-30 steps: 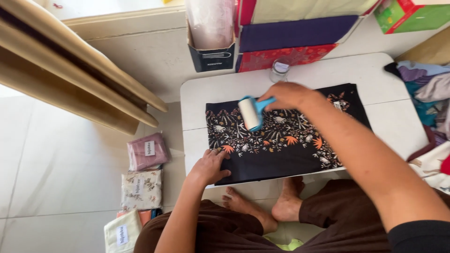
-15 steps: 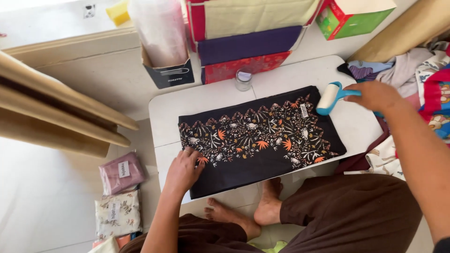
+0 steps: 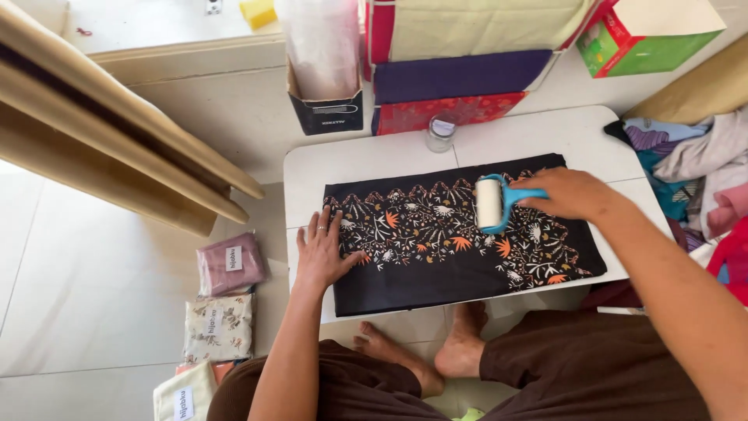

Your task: Folding a black patterned cloth and cleaning it with a lint roller on a small table.

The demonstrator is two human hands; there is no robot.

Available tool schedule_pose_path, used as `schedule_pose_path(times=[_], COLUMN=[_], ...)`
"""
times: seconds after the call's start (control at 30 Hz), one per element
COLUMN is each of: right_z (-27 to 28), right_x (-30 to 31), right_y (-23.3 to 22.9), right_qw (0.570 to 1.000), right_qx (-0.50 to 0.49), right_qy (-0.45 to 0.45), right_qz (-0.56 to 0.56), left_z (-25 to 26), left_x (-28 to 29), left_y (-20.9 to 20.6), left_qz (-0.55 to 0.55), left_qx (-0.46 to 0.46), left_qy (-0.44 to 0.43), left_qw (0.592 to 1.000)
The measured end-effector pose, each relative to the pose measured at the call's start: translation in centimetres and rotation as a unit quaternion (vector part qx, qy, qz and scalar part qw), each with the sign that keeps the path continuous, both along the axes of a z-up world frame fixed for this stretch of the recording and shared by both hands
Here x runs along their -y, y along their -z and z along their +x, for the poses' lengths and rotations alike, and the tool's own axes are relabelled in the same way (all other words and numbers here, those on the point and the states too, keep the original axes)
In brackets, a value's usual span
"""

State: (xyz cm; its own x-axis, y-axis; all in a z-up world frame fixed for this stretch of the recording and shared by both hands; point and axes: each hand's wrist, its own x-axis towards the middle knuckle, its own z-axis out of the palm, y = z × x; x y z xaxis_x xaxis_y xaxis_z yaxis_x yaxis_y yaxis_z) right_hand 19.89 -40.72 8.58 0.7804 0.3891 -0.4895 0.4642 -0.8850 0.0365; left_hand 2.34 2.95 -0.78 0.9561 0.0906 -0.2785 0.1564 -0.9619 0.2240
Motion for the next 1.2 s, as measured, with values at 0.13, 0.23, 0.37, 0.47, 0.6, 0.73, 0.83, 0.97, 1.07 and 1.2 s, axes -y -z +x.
schedule_pose_path(times=[0.13,0.23,0.37,0.47,0.6,0.73,0.83,0.97,1.07,1.2], right_z=[-2.5,-3.0,-3.3,-2.6,-2.4,-1.8,-0.4,3.6,4.4,0.7], right_x=[-10.0,-17.2,-25.5,-28.3,-26.3,-20.1,-13.7,1.9,11.9,17.1], right_y=[-1.9,0.5,4.2,5.0,2.5,-1.3,-3.4,0.5,2.0,2.0], right_qw=[0.997,0.988,0.977,0.967,0.967,0.974,0.981,0.965,0.976,0.955], right_qx=[-0.003,-0.011,0.029,0.036,-0.026,-0.085,-0.115,-0.054,-0.022,-0.024], right_qy=[-0.021,-0.064,-0.078,-0.099,-0.082,-0.040,0.015,0.009,0.156,0.275], right_qz=[0.079,0.139,0.194,0.234,0.240,0.208,0.155,0.258,0.154,0.106], left_z=[-0.5,-0.2,-0.2,0.0,-1.4,-1.2,-1.0,-0.8,-0.9,-0.6], left_x=[-0.1,-1.1,-1.3,-0.7,0.1,-0.2,-0.3,-0.1,0.1,0.1], left_y=[-2.3,-0.9,1.0,2.5,3.3,2.9,3.8,3.8,3.7,3.6], left_qz=[-0.086,-0.070,-0.079,-0.146,-0.080,-0.100,-0.098,-0.103,-0.101,-0.128], left_qx=[0.077,0.176,0.313,0.348,0.137,0.065,0.071,0.059,0.054,0.100], left_qy=[-0.038,-0.039,-0.029,0.109,0.159,0.170,0.158,0.144,0.138,0.182], left_qw=[0.993,0.981,0.946,0.920,0.974,0.978,0.980,0.982,0.984,0.970])
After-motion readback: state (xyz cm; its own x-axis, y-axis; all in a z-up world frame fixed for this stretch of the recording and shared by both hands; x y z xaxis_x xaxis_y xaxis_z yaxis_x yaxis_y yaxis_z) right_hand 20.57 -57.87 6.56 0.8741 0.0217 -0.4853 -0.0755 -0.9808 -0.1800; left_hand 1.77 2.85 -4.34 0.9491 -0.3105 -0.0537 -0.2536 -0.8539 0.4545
